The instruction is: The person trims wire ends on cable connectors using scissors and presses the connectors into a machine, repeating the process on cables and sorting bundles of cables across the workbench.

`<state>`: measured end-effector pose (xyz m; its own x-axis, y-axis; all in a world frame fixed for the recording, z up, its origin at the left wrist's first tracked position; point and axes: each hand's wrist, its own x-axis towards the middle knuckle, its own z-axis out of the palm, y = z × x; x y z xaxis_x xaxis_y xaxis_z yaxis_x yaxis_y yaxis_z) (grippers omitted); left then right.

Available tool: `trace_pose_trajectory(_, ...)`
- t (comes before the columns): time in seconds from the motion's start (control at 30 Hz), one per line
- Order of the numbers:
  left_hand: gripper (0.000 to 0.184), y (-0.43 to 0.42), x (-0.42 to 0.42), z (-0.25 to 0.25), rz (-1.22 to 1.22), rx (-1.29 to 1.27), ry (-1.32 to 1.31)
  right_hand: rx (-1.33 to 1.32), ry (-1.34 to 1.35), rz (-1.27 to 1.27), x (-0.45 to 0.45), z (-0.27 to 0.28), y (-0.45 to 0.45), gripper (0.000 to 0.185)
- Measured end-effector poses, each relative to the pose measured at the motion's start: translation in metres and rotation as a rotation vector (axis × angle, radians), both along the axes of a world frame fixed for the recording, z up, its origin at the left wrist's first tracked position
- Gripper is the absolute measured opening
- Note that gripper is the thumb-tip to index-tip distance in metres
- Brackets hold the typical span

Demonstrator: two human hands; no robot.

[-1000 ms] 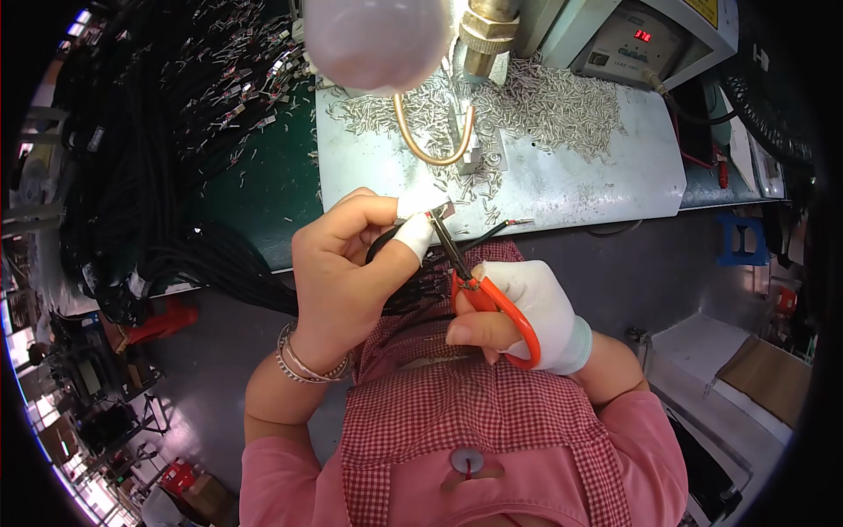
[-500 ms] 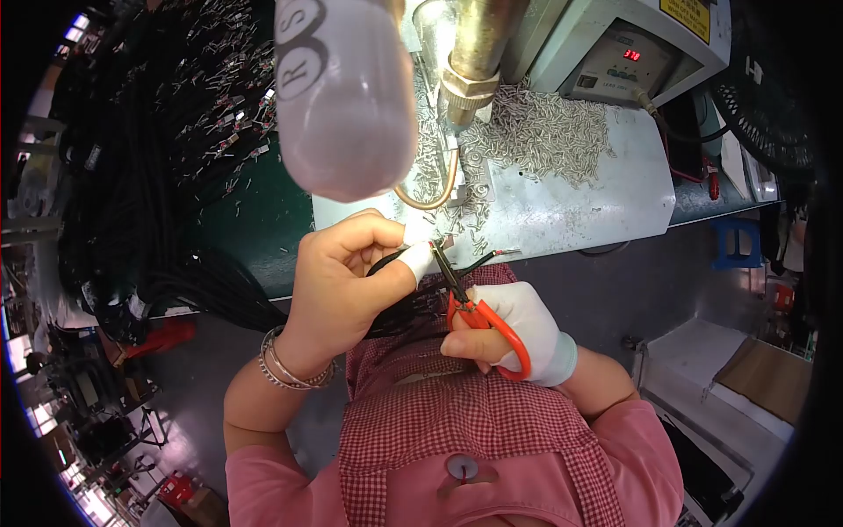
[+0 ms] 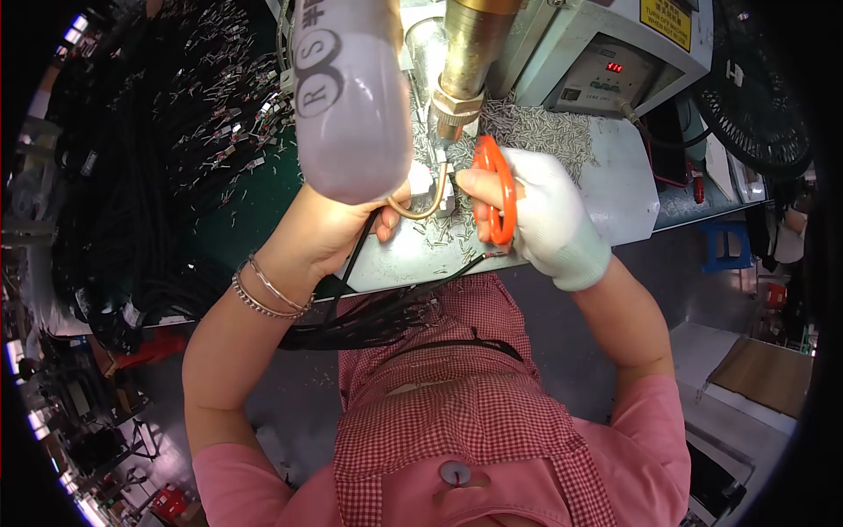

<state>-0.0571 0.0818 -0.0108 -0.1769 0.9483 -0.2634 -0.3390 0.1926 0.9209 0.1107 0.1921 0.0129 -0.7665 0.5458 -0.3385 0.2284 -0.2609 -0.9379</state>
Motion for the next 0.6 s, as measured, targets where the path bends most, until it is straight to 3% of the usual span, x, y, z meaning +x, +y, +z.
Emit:
trace_pose_trajectory(0.27, 0.018, 0.004, -0.011, 0.0, -0.025, -0.001, 0.148, 0.02, 0.144, 0.085, -0.015, -0.009, 0.006, 0.022)
trace_pose_trajectory(0.33, 0.016, 0.005, -0.012, 0.006, -0.046, 0.051, 0.325, 0.021, 0.118, 0.081, -0.015, -0.008, 0.007, 0.022)
trace_pose_trajectory(0.4, 0.012, 0.006, -0.016, 0.001, -0.057, 0.07, 0.337, 0.021, 0.093, 0.08, -0.016, -0.008, 0.007, 0.022)
trace_pose_trajectory(0.47, 0.008, 0.007, -0.017, -0.004, -0.029, 0.224, 0.571, 0.018, 0.104, 0.081, -0.016, -0.009, 0.008, 0.021)
trace_pose_trajectory(0.6, 0.007, 0.009, -0.015, 0.0, -0.029, 0.215, 0.576, 0.019, 0.114, 0.094, -0.016, -0.009, 0.009, 0.021)
